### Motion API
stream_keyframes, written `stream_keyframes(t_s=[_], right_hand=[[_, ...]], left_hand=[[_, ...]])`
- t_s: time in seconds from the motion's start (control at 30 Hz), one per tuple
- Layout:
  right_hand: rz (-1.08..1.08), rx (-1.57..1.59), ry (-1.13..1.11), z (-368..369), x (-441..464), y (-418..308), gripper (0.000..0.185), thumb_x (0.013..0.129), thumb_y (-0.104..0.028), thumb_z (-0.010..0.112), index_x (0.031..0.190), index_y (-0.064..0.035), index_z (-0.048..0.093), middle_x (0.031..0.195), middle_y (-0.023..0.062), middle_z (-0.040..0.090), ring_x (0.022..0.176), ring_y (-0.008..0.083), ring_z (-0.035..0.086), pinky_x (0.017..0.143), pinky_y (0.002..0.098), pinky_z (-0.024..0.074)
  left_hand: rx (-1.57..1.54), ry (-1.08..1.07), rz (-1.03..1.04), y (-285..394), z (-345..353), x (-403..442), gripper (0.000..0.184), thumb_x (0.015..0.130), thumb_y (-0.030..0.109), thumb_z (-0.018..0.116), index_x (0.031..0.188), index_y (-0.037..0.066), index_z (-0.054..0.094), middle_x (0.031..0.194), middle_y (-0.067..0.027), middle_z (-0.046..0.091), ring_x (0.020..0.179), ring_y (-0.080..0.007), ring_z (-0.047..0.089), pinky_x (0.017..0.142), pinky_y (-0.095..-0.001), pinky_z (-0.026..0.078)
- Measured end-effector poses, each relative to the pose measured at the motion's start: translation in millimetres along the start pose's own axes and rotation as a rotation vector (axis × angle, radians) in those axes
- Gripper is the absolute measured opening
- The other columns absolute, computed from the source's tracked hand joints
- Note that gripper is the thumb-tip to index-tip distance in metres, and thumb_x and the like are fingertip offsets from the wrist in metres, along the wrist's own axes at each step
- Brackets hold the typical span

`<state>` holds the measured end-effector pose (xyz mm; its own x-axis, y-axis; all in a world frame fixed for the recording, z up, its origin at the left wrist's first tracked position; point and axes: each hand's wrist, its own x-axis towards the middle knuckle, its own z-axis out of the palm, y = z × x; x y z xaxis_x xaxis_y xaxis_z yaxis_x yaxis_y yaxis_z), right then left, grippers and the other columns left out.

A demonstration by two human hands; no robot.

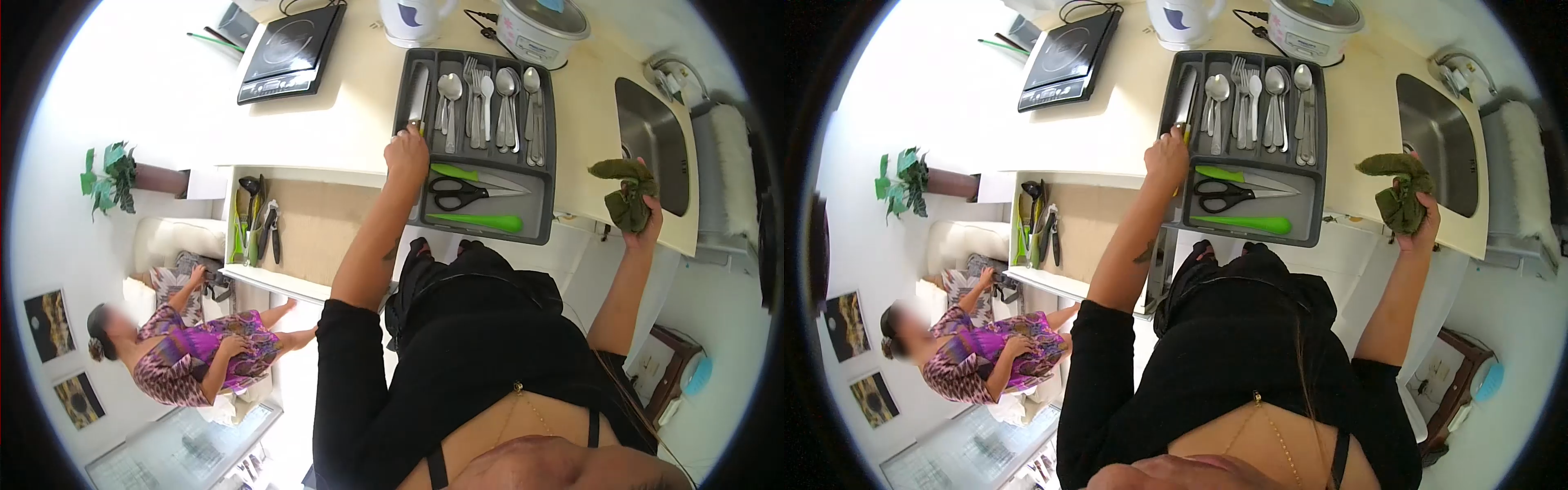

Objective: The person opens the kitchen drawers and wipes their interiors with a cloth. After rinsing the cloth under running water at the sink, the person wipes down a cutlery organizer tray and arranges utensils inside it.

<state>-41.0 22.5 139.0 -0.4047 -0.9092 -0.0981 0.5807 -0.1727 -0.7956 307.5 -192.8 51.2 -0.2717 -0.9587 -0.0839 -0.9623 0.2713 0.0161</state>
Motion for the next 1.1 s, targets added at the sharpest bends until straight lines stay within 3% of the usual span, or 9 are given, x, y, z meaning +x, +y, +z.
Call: stream_keyframes(t_s=[0.07, 0.23, 0.33, 0.47, 0.6, 0.67, 0.8, 0.97, 1.1], right_hand=[[0.083, 0.013, 0.216, -15, 4, 5, 0.050, 0.076, -0.014, 0.055, 0.122, 0.0008, 0.045, 0.107, 0.0150, 0.057, 0.093, 0.0236, 0.057, 0.079, 0.0349, 0.0514], [0.175, 0.052, 0.156, -41, 9, 24, 0.041, 0.077, -0.014, 0.056, 0.115, -0.0009, 0.049, 0.102, 0.0148, 0.058, 0.092, 0.0253, 0.059, 0.079, 0.0390, 0.0523], [0.211, 0.065, 0.189, -39, 4, 26, 0.039, 0.077, -0.014, 0.055, 0.113, -0.0009, 0.050, 0.098, 0.0138, 0.059, 0.089, 0.0249, 0.060, 0.078, 0.0381, 0.0526], [0.232, 0.030, 0.207, -63, 4, 25, 0.038, 0.077, -0.015, 0.055, 0.112, -0.0009, 0.050, 0.097, 0.0133, 0.059, 0.087, 0.0239, 0.060, 0.077, 0.0377, 0.0527], [0.226, 0.014, 0.244, -69, -1, 22, 0.038, 0.076, -0.016, 0.055, 0.112, -0.0006, 0.051, 0.096, 0.0131, 0.059, 0.087, 0.0234, 0.060, 0.076, 0.0371, 0.0528], [0.233, 0.000, 0.248, -66, -2, 21, 0.038, 0.076, -0.016, 0.055, 0.111, -0.0004, 0.051, 0.096, 0.0130, 0.059, 0.087, 0.0234, 0.060, 0.076, 0.0371, 0.0528], [0.240, 0.015, 0.213, -60, 1, 27, 0.041, 0.076, -0.018, 0.056, 0.112, 0.0001, 0.051, 0.097, 0.0135, 0.059, 0.089, 0.0242, 0.060, 0.077, 0.0380, 0.0526], [0.212, 0.099, 0.114, -12, 15, 39, 0.040, 0.076, -0.020, 0.056, 0.111, 0.0012, 0.053, 0.098, 0.0152, 0.061, 0.089, 0.0268, 0.061, 0.079, 0.0399, 0.0521], [0.290, 0.082, -0.042, 15, 48, 52, 0.041, 0.076, -0.021, 0.056, 0.111, 0.0026, 0.053, 0.099, 0.0168, 0.062, 0.090, 0.0288, 0.061, 0.081, 0.0409, 0.0516]], left_hand=[[0.126, -0.168, 0.006, 3, -5, 10, 0.035, 0.086, 0.018, 0.049, 0.116, -0.001, 0.047, 0.102, -0.0104, 0.063, 0.087, -0.0218, 0.065, 0.064, -0.0326, 0.054], [0.119, -0.127, 0.064, -3, -2, 20, 0.034, 0.086, 0.017, 0.051, 0.115, -0.001, 0.046, 0.096, -0.0132, 0.066, 0.084, -0.0218, 0.066, 0.063, -0.0319, 0.053], [0.004, -0.123, 0.050, -13, 3, 25, 0.033, 0.079, 0.016, 0.056, 0.107, 0.001, 0.045, 0.090, -0.0161, 0.066, 0.082, -0.0293, 0.066, 0.069, -0.0365, 0.053], [-0.462, -0.158, -0.015, -31, -27, 22, 0.053, 0.074, 0.023, 0.060, 0.120, 0.004, 0.042, 0.095, -0.0216, 0.063, 0.091, -0.0368, 0.061, 0.079, -0.0437, 0.048], [-1.186, -0.169, -0.001, -72, -33, 19, 0.058, 0.074, 0.012, 0.060, 0.128, 0.005, 0.041, 0.096, -0.0134, 0.060, 0.082, -0.0218, 0.059, 0.075, -0.0310, 0.047], [-1.296, -0.046, 0.066, -88, -51, 0, 0.059, 0.074, 0.005, 0.057, 0.131, 0.005, 0.040, 0.095, -0.0098, 0.056, 0.081, -0.0168, 0.054, 0.075, -0.0269, 0.044], [-1.061, 0.108, -0.027, -126, -61, -18, 0.055, 0.077, 0.004, 0.055, 0.130, 0.005, 0.040, 0.088, -0.0084, 0.057, 0.080, -0.0166, 0.056, 0.074, -0.0292, 0.045], [-0.594, 0.126, -0.081, -165, 8, 12, 0.050, 0.076, 0.020, 0.059, 0.122, 0.007, 0.045, 0.095, -0.0206, 0.062, 0.091, -0.0399, 0.057, 0.081, -0.0466, 0.045], [-0.336, 0.175, -0.072, -161, 32, 36, 0.055, 0.075, 0.019, 0.061, 0.126, 0.009, 0.041, 0.103, -0.0191, 0.061, 0.095, -0.0387, 0.057, 0.085, -0.0463, 0.045]])
